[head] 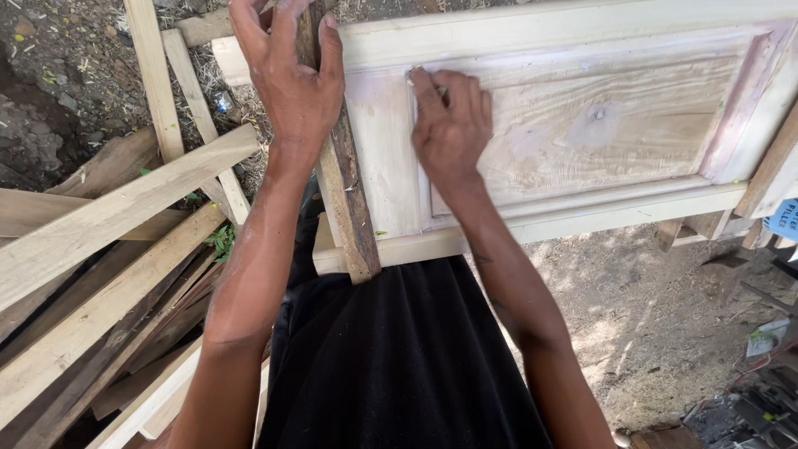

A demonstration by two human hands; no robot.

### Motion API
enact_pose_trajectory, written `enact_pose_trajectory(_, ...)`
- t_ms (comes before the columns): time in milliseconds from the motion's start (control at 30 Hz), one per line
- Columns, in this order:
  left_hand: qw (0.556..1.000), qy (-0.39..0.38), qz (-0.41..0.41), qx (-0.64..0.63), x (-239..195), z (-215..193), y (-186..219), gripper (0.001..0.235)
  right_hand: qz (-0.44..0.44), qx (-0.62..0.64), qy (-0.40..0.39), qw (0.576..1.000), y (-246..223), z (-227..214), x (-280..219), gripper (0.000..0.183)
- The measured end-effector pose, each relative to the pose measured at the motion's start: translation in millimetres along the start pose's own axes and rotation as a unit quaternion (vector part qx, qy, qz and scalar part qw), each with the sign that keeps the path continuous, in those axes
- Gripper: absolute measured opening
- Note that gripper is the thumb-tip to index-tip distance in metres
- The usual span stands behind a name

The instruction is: The person sands a white wooden frame using a sanding block, focusing on the edges and corners. The person repeatedly rubs the sanding block along the frame's profile and occasionally wipes the surface with their hand.

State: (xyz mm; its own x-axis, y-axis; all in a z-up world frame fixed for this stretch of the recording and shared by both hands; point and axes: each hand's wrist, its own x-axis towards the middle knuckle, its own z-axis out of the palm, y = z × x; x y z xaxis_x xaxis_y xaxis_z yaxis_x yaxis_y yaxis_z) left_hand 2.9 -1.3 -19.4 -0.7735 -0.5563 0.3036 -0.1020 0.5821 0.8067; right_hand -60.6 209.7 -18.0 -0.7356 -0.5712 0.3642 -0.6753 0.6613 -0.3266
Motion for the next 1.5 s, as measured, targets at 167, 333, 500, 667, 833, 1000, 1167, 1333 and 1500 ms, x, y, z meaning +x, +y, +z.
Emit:
enact_pose_trajectory(167, 0.999, -0.017, 0.018, 0.024, 3.7, -7.0, 1.9, 0.034, 0.0, -0.007, -0.003, 1.0, 11.1, -18.6, 4.4, 0.018)
enact_pose_trajectory(333, 1.0, -0.015, -0.004, -0.001, 2.6, -9.2, 10.2, 0.031, 0.039, 0.041, -0.027, 0.998, -7.0, -11.1, -1.2, 0.02)
enact_pose_trajectory(500, 1.0, -0.011, -0.029, 0.002, 1.3, -9.5, 10.7, 0.028, 0.165, 0.112, -0.074, 0.977, -5.2, -24.7, -10.8, 0.019)
enact_pose_trajectory(667, 1.0, -0.018, 0.02, -0.008, 6.2, -10.2, 7.9, 0.027, 0.219, 0.118, -0.025, 0.968, -42.2, -17.5, -4.3, 0.019)
enact_pose_trajectory(833, 1.0, -0.018, -0.002, 0.005, 3.7, -8.6, 6.7, 0.025, 0.15, 0.112, -0.026, 0.982, -46.0, -36.2, -7.1, 0.022)
enact_pose_trajectory(1000, 0.999, -0.022, 0.012, 0.024, 3.4, -10.7, 5.9, 0.025, 0.184, 0.11, -0.008, 0.977, -49.9, -27.9, -4.8, 0.021)
enact_pose_trajectory(1167, 1.0, -0.019, 0.013, 0.017, 8.6, -8.2, 6.2, 0.027, 0.197, 0.117, -0.023, 0.973, -48.8, -31.8, -10.9, 0.019)
enact_pose_trajectory(1333, 0.999, -0.028, -0.004, 0.02, 3.3, -11.1, 7.4, 0.023, 0.233, 0.117, -0.042, 0.965, -46.7, -22.2, -6.7, 0.016)
enact_pose_trajectory(1500, 0.999, -0.022, 0.012, 0.035, 7.6, -9.0, 8.9, 0.026, 0.226, 0.103, -0.052, 0.967, -47.4, -22.3, -0.7, 0.017)
